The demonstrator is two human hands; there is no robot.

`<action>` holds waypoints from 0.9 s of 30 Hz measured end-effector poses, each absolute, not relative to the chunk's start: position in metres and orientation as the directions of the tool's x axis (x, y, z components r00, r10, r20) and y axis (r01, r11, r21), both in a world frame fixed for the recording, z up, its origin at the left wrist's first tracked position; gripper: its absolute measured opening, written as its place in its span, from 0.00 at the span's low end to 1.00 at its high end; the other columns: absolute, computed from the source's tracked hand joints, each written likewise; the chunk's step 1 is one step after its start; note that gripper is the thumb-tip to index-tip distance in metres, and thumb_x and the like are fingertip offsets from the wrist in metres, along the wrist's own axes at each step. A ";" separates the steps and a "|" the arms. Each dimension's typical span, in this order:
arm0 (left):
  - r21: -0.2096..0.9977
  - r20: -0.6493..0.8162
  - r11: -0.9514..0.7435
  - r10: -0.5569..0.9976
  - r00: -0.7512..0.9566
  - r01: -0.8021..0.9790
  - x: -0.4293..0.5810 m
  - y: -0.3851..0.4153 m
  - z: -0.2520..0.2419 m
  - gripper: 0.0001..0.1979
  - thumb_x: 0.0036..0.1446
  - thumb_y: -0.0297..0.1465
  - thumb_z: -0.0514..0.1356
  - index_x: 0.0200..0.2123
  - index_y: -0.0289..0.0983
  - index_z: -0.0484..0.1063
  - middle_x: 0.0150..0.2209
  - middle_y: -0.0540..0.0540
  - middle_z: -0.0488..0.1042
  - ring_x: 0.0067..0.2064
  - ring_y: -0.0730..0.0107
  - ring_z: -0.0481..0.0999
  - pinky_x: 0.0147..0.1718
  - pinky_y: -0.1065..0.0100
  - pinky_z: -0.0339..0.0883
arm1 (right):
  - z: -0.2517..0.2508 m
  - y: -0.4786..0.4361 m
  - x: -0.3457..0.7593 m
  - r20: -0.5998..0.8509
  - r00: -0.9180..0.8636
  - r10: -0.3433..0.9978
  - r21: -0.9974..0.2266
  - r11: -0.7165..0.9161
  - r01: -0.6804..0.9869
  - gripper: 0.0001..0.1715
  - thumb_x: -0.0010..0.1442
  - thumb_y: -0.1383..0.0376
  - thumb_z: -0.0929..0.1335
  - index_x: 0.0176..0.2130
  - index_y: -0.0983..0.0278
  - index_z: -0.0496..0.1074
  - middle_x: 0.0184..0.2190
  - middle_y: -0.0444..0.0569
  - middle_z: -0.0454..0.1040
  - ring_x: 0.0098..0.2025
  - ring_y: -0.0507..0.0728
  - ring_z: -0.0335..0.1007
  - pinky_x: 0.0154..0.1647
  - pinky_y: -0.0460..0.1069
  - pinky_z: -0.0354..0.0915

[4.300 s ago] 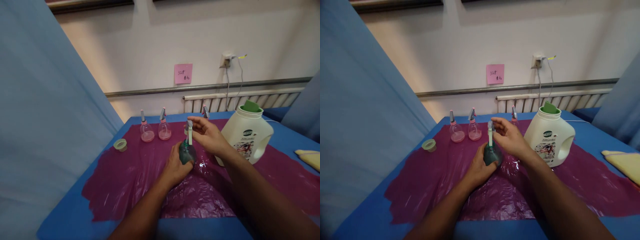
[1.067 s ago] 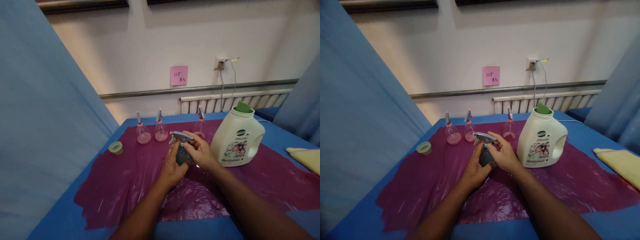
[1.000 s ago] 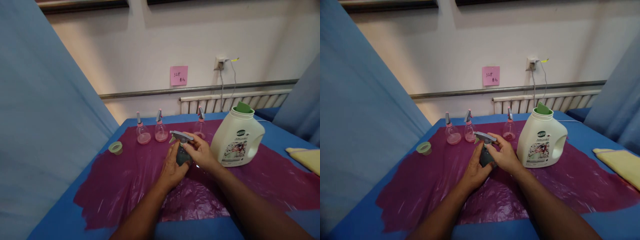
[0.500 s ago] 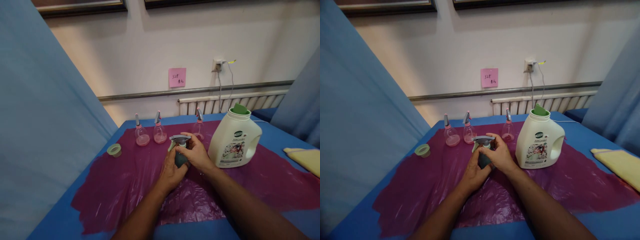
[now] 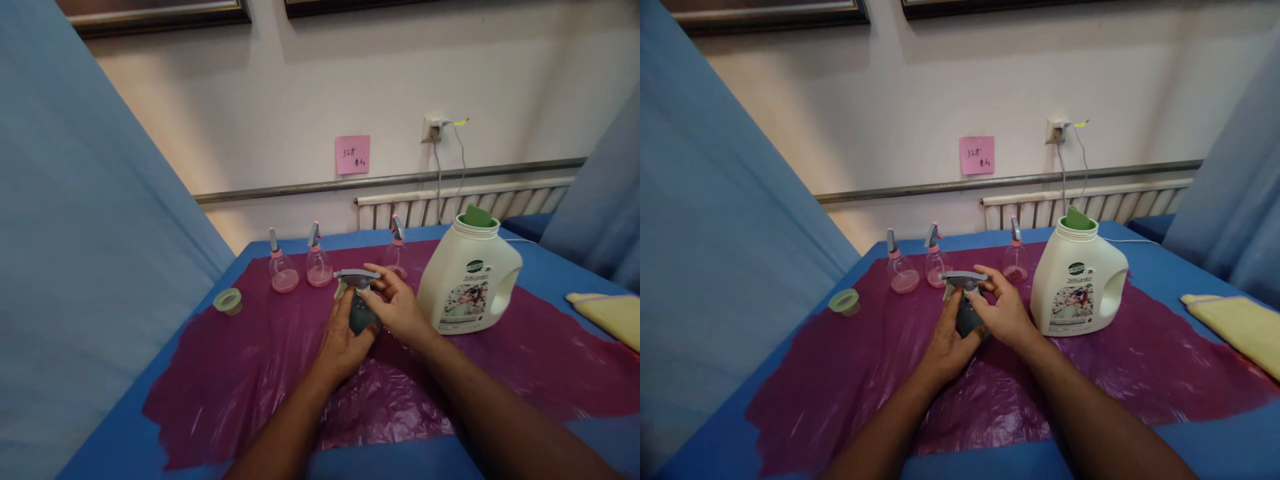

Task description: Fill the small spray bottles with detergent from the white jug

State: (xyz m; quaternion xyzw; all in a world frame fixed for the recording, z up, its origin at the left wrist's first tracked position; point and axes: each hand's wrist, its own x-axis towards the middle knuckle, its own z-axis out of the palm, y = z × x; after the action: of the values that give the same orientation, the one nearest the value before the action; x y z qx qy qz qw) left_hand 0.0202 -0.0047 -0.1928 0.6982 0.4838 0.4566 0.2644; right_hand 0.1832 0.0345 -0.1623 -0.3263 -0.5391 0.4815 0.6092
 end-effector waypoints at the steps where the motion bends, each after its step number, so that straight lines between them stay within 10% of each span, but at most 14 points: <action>1: 0.809 0.378 -0.390 0.918 0.118 0.440 0.021 -0.005 -0.191 0.47 0.65 0.34 0.71 0.83 0.48 0.58 0.82 0.37 0.64 0.83 0.43 0.63 0.82 0.38 0.59 | -0.162 0.035 0.184 0.350 -0.033 0.936 -0.918 0.336 -0.212 0.36 0.62 0.55 0.80 0.66 0.55 0.78 0.53 0.52 0.87 0.57 0.64 0.85 0.56 0.57 0.80; 15: 0.813 0.365 -0.385 0.922 0.132 0.438 0.024 -0.009 -0.181 0.45 0.66 0.34 0.70 0.82 0.48 0.58 0.74 0.38 0.71 0.77 0.45 0.71 0.78 0.39 0.65 | -0.155 0.035 0.174 0.343 0.043 0.938 -0.921 0.345 -0.180 0.36 0.54 0.55 0.84 0.59 0.56 0.79 0.56 0.53 0.86 0.55 0.65 0.84 0.61 0.61 0.78; 22: 0.812 0.359 -0.380 0.924 0.135 0.442 0.021 -0.007 -0.184 0.46 0.67 0.35 0.71 0.82 0.49 0.57 0.75 0.36 0.70 0.76 0.44 0.73 0.75 0.42 0.69 | -0.160 0.029 0.183 0.462 -0.038 0.886 -0.879 0.451 -0.157 0.34 0.67 0.60 0.77 0.70 0.55 0.75 0.67 0.54 0.83 0.69 0.65 0.80 0.73 0.61 0.72; 27: 0.809 0.383 -0.405 0.913 0.139 0.426 0.023 -0.006 -0.185 0.45 0.69 0.38 0.70 0.83 0.49 0.56 0.74 0.37 0.70 0.75 0.45 0.73 0.75 0.41 0.69 | -0.164 0.028 0.185 0.523 -0.059 0.851 -0.852 0.523 -0.017 0.24 0.71 0.62 0.73 0.64 0.57 0.80 0.59 0.51 0.87 0.62 0.65 0.84 0.68 0.60 0.75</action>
State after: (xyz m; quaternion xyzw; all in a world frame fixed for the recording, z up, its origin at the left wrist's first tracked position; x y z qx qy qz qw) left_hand 0.0229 -0.0061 -0.1846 0.7053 0.4747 0.4527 0.2687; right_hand 0.1849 0.0283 -0.1640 -0.3298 -0.6320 0.3604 0.6016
